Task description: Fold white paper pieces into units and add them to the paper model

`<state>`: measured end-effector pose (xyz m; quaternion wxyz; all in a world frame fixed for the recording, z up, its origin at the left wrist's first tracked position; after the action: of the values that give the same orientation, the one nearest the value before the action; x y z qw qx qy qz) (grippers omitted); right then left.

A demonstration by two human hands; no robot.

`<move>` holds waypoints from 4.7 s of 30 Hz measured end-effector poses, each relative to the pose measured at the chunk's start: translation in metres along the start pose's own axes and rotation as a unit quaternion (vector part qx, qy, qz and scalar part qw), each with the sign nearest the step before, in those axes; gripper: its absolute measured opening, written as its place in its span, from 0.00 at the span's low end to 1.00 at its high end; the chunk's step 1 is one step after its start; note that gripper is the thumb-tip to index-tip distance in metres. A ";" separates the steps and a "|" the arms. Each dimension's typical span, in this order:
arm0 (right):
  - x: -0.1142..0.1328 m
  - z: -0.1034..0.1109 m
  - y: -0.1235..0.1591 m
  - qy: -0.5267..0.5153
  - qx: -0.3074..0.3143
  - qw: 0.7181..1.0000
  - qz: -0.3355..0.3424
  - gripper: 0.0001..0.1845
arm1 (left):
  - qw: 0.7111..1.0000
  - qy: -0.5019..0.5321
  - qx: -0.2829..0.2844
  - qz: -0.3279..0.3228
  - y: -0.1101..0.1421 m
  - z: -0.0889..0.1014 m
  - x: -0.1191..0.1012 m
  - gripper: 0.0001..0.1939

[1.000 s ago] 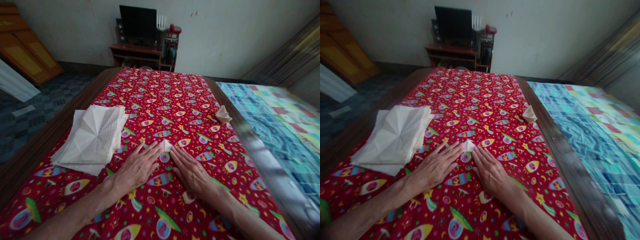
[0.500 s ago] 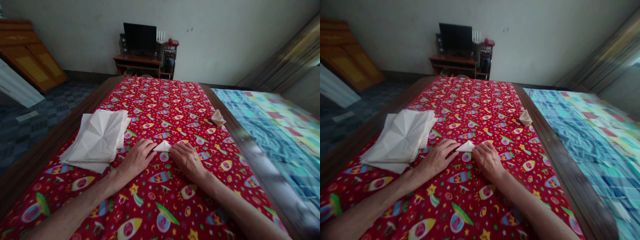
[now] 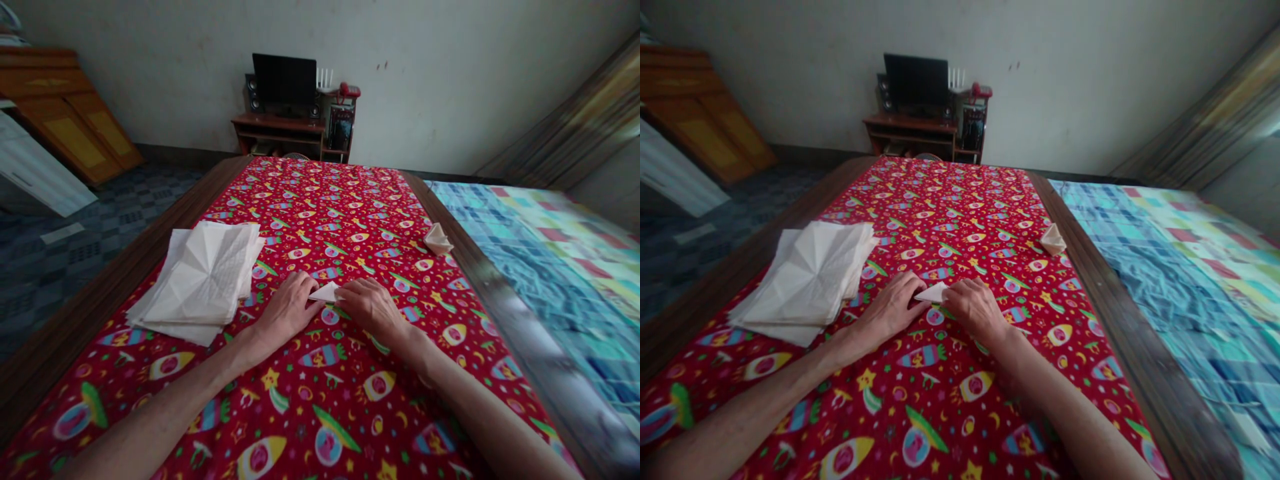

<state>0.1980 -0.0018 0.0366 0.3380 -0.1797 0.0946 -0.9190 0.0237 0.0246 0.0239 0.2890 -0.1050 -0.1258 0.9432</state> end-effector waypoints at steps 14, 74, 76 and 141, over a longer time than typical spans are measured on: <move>0.018 -0.003 -0.017 0.102 -0.054 0.993 -0.021 0.07 | 0.993 0.096 -0.056 0.036 -0.001 -0.004 -0.009 0.12; -0.003 -0.008 -0.004 -0.138 -0.019 0.978 -0.155 0.10 | 0.996 0.083 -0.011 0.036 0.006 -0.003 -0.006 0.08; -0.003 -0.007 -0.005 -0.132 -0.013 0.979 -0.154 0.10 | 0.996 0.073 -0.012 0.040 0.006 -0.002 -0.008 0.08; 0.010 0.000 0.016 -0.064 -0.094 0.993 -0.017 0.11 | 0.992 -0.049 -0.032 -0.109 0.006 0.012 -0.019 0.05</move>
<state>0.2003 -0.0199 0.0343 0.3094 -0.2709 0.1559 -0.8981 0.0325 0.0070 0.0363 0.3798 -0.0535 -0.1806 0.9057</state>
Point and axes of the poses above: each hand's wrist, its own y-axis away from the middle knuckle, its own z-axis out of the back of the hand, x = y × z, the point moved 3 cm from there along -y, towards the middle knuckle, and after that the axes turned 15 degrees about -y, right-handed, at the moved point
